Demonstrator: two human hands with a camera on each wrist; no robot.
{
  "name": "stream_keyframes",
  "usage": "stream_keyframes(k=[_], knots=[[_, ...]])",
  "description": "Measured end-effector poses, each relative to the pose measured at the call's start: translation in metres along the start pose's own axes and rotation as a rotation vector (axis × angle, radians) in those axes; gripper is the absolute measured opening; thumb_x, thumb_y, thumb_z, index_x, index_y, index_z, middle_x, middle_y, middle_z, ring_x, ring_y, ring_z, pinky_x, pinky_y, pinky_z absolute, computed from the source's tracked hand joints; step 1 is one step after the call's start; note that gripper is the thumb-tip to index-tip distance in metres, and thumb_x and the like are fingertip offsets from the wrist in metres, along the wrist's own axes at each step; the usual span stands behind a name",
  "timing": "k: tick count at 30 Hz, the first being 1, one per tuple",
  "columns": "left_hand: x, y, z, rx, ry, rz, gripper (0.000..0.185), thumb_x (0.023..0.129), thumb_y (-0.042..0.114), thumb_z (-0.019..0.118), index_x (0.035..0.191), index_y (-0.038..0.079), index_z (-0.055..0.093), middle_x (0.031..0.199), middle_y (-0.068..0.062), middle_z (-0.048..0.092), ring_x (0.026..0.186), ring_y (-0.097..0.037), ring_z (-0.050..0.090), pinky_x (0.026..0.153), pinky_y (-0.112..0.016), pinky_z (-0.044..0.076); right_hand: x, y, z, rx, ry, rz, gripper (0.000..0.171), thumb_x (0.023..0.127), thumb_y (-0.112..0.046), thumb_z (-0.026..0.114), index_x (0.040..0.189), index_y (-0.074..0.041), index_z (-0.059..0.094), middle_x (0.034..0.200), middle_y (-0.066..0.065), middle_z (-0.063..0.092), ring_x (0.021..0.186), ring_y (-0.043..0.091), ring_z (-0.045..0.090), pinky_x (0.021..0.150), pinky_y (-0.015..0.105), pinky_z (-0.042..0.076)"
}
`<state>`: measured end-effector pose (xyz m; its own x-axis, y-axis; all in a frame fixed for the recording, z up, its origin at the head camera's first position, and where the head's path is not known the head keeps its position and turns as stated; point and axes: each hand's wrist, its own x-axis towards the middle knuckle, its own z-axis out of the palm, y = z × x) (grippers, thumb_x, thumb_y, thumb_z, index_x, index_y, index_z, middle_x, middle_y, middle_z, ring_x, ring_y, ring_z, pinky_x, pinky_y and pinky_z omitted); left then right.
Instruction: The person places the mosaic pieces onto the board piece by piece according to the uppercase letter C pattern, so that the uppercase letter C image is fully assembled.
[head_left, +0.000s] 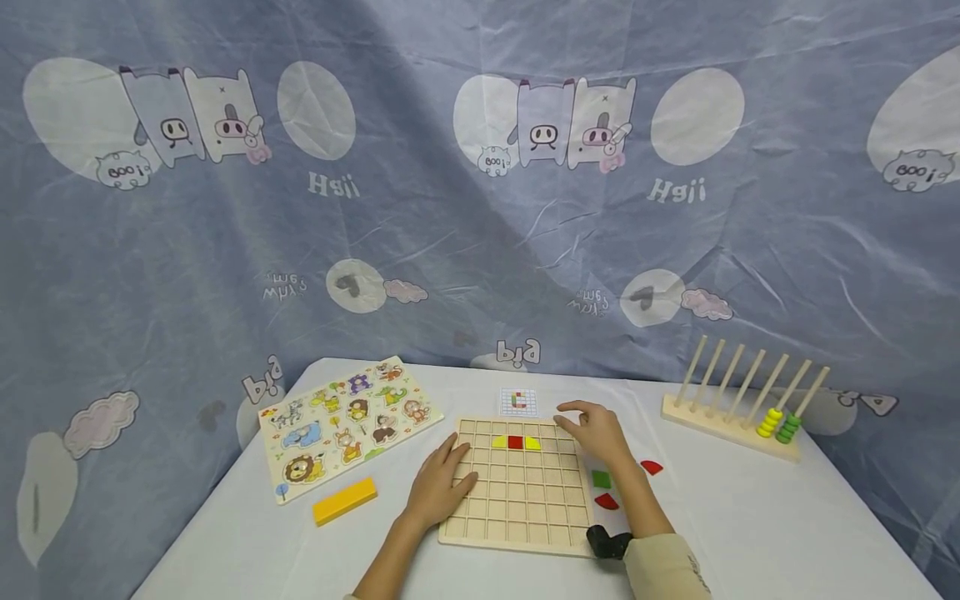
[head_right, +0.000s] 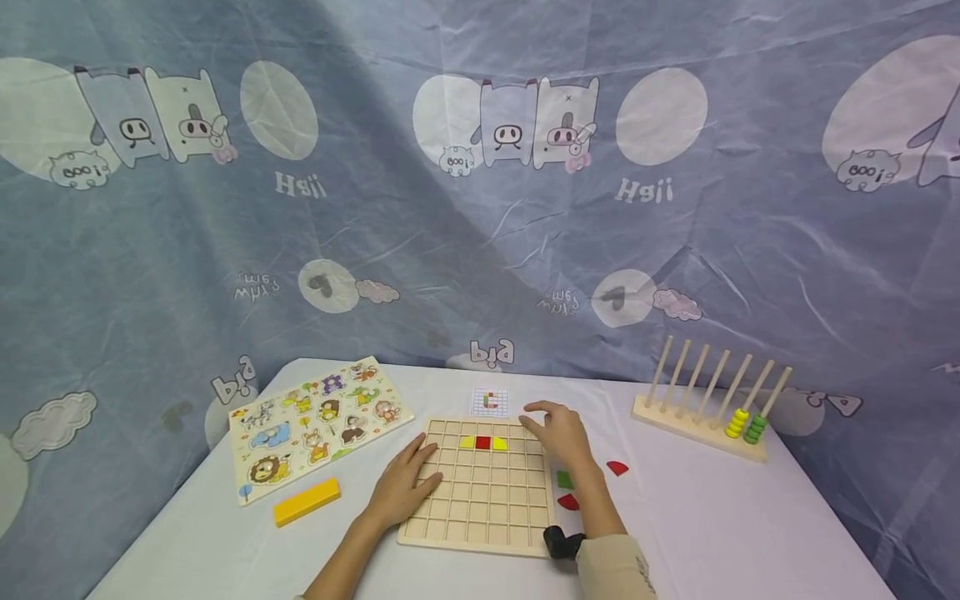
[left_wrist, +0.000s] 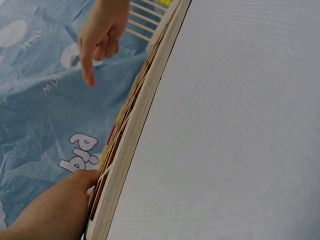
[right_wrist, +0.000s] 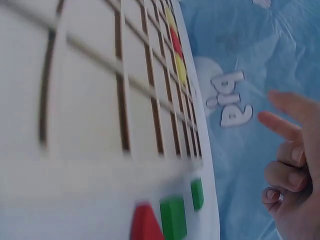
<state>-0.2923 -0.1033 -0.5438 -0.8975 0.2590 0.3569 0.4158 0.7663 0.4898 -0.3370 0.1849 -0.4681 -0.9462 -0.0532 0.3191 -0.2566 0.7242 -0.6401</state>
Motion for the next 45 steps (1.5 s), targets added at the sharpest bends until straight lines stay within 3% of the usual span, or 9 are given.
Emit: stream_keyframes(k=[5, 12, 18, 27, 38, 45], knots=[[-0.001, 0.000, 0.000, 0.000, -0.009, -0.006, 0.054, 0.091, 0.042, 0.052, 0.135, 0.012, 0.046, 0.146, -0.014, 0.031, 0.126, -0.039, 0.036, 0.101, -0.051, 0.030, -0.002, 0.024, -0.015, -0.028, -0.023, 0.063, 0.034, 0.080, -0.037, 0.070, 0.104, -0.013, 0.070, 0.045, -0.005, 0.026, 0.042, 0.009, 0.017, 0.038, 0.023, 0.018], [-0.001, 0.000, 0.000, 0.001, -0.004, -0.004, 0.054, 0.091, 0.043, 0.052, 0.136, 0.013, 0.046, 0.146, -0.013, 0.030, 0.126, -0.038, 0.037, 0.100, -0.051, 0.031, -0.007, 0.059, -0.019, -0.003, -0.050, -0.019, 0.032, 0.081, -0.027, 0.072, 0.108, -0.011, 0.068, 0.044, -0.005, 0.024, 0.041, 0.008, 0.014, 0.037, 0.022, 0.017], [0.000, 0.001, -0.001, -0.004, 0.002, 0.001, 0.054, 0.091, 0.042, 0.053, 0.135, 0.012, 0.047, 0.146, -0.014, 0.031, 0.125, -0.039, 0.038, 0.099, -0.052, 0.032, -0.009, 0.077, -0.019, -0.033, -0.089, 0.029, 0.036, 0.078, -0.028, 0.074, 0.110, -0.012, 0.068, 0.045, -0.005, 0.027, 0.042, 0.008, 0.017, 0.038, 0.022, 0.019], [0.000, 0.001, -0.001, -0.009, 0.005, 0.001, 0.054, 0.091, 0.042, 0.052, 0.135, 0.012, 0.047, 0.146, -0.014, 0.031, 0.126, -0.038, 0.037, 0.100, -0.051, 0.031, -0.011, 0.084, -0.017, -0.089, -0.120, 0.072, 0.032, 0.076, -0.026, 0.075, 0.104, -0.011, 0.070, 0.048, -0.004, 0.031, 0.044, 0.010, 0.021, 0.041, 0.024, 0.022], [0.000, 0.000, -0.001, 0.003, 0.002, -0.002, 0.053, 0.091, 0.042, 0.053, 0.135, 0.012, 0.047, 0.146, -0.014, 0.031, 0.125, -0.039, 0.038, 0.099, -0.052, 0.032, -0.017, 0.083, -0.017, -0.126, -0.067, 0.056, 0.030, 0.076, -0.031, 0.075, 0.098, -0.010, 0.071, 0.049, -0.004, 0.031, 0.046, 0.010, 0.022, 0.042, 0.026, 0.023], [0.000, 0.001, -0.002, -0.006, 0.001, -0.003, 0.053, 0.091, 0.041, 0.053, 0.135, 0.012, 0.047, 0.146, -0.014, 0.031, 0.124, -0.040, 0.038, 0.099, -0.052, 0.032, -0.024, 0.068, -0.027, -0.139, -0.016, 0.050, 0.030, 0.077, -0.032, 0.075, 0.098, -0.012, 0.071, 0.049, -0.005, 0.029, 0.047, 0.010, 0.021, 0.043, 0.026, 0.020]])
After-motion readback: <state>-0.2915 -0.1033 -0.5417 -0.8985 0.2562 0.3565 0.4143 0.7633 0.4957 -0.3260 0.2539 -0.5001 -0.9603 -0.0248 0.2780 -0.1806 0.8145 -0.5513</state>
